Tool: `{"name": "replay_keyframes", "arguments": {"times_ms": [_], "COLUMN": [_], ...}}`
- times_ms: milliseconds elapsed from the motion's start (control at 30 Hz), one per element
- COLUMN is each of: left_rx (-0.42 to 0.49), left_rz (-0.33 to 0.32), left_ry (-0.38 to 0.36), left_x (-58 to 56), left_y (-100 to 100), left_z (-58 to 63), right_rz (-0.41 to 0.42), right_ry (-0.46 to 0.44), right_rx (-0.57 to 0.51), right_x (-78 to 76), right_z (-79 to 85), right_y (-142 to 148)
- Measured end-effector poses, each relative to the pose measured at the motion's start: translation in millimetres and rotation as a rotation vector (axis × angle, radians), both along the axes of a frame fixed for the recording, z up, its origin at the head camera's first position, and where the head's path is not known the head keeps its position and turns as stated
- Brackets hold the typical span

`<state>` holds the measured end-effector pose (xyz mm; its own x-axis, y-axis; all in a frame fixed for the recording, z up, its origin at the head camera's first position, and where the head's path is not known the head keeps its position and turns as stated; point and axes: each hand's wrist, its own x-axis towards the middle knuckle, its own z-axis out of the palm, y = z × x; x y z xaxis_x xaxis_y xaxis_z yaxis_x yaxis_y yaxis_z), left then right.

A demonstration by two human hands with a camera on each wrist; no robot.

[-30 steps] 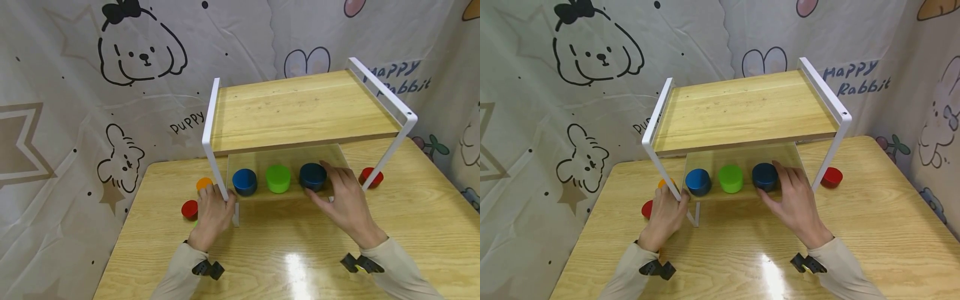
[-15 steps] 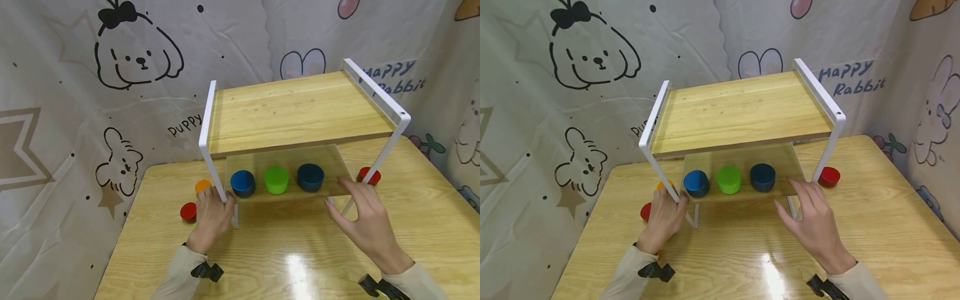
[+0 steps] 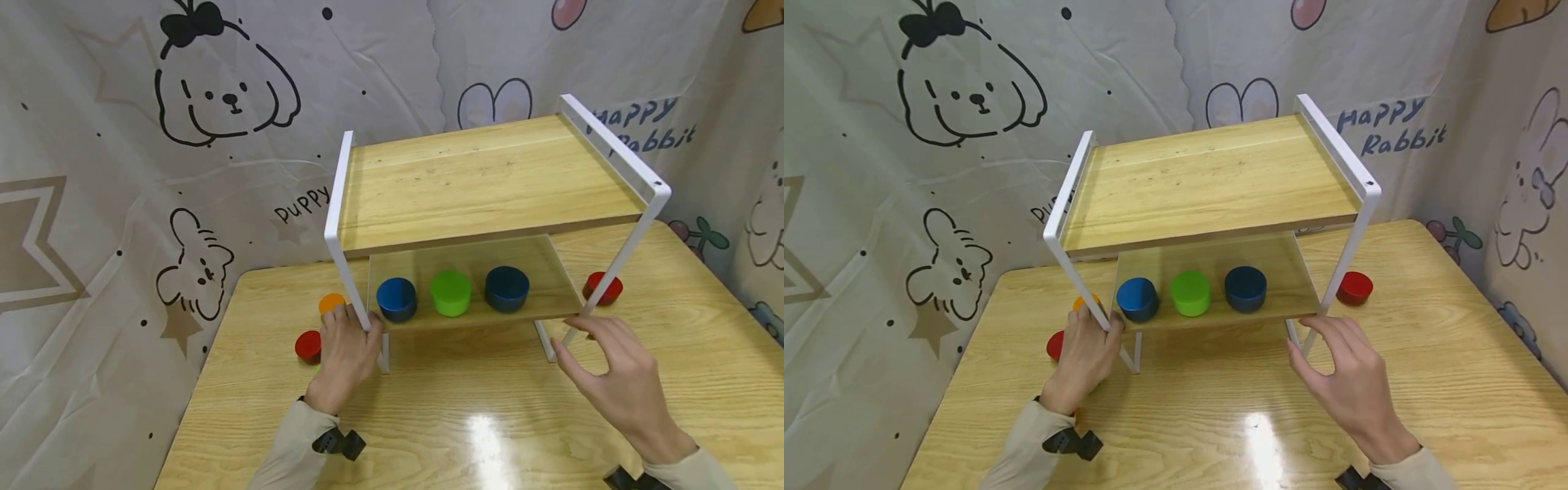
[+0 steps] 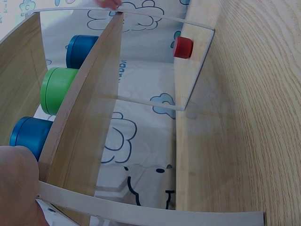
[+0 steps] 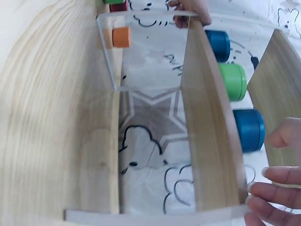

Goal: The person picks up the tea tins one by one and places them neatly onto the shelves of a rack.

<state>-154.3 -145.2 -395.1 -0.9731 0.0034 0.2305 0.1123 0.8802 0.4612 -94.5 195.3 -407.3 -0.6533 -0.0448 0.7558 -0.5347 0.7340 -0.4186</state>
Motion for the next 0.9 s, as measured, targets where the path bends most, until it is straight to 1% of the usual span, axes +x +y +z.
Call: {"name": "replay_keyframes", "arguments": {"times_ms": [133, 367, 633, 767, 900], "left_rx": [-0.007, -0.005, -0.017, -0.010, -0.011], "left_rz": [0.000, 0.005, 0.006, 0.008, 0.012], "left_ry": [-0.001, -0.003, 0.006, -0.006, 0.000], "left_x": [-0.2, 0.0, -1.8, -1.9, -1.2], "left_y": [1, 0, 0, 0, 1], "left_z": [0.3, 1.2, 1.0, 0.3, -0.4], "right_rz": [-0.035, -0.090, -0.141, -0.163, -0.177], "right_ry": [-0.041, -0.083, -0.122, -0.162, -0.212], "right_rx": [0.038, 0.079, 0.113, 0.118, 0.116], "right_x": [3.5, 5.7, 2.2, 0.0, -4.5], "right_z": [-7.8, -21.3, -32.4, -37.6, -42.7], "right_y": [11, 26, 37, 43, 51]}}
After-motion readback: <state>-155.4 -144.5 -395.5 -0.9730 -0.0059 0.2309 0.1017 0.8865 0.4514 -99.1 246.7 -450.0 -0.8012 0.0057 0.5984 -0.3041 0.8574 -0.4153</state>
